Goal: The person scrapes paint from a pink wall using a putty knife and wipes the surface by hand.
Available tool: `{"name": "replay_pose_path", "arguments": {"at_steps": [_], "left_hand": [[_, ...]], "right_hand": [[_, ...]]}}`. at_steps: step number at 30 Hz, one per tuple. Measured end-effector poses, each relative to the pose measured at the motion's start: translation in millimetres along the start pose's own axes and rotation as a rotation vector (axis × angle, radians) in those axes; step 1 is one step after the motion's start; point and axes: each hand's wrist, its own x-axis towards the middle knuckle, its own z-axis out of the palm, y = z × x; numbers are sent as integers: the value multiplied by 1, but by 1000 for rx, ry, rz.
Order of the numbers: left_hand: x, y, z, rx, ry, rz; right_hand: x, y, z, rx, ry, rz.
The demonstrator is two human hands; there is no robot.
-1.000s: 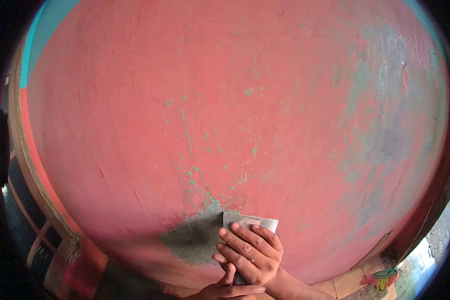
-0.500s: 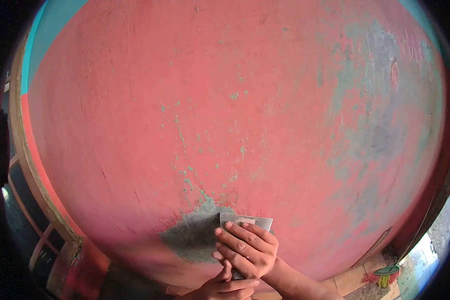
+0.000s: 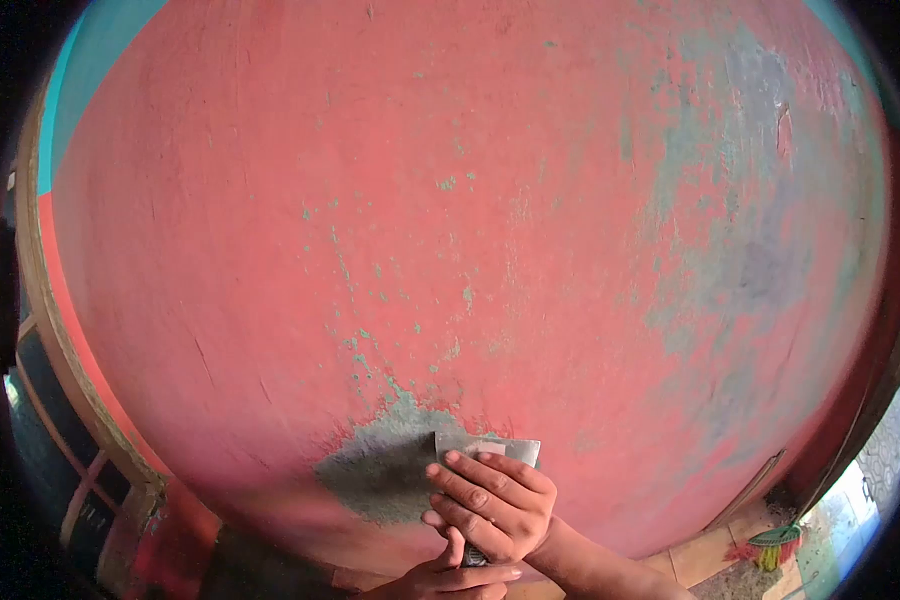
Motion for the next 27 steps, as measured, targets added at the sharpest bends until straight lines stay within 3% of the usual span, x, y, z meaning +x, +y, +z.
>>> {"name": "replay_pose_path", "arguments": {"at_steps": [2,9,13,14,18,22,24,27], "left_hand": [[8,6,1,-41,50,-34],[-7,-1,3,139,-56,34],[-15,0,22,98,20,-35],[-24,0,18,36,-162,-81],[-14,-6,23,9,55,17],[-12,0,21,-15,-13,-45],[2,-9,21,2,70,36],[-9,-31,14,363,-64,401]], "right_hand": [[4,-1,-1,37,21,-4],[-6,-6,-7,-67,-12,12],[7,-8,-12,-105,-9,45],[4,-6,-7,-88,-4,68],[9,-1,-6,-46,19,47],[20,1,-4,-11,49,59],[15,-1,-4,-41,24,64],[11,1,-6,-82,13,12]]}}
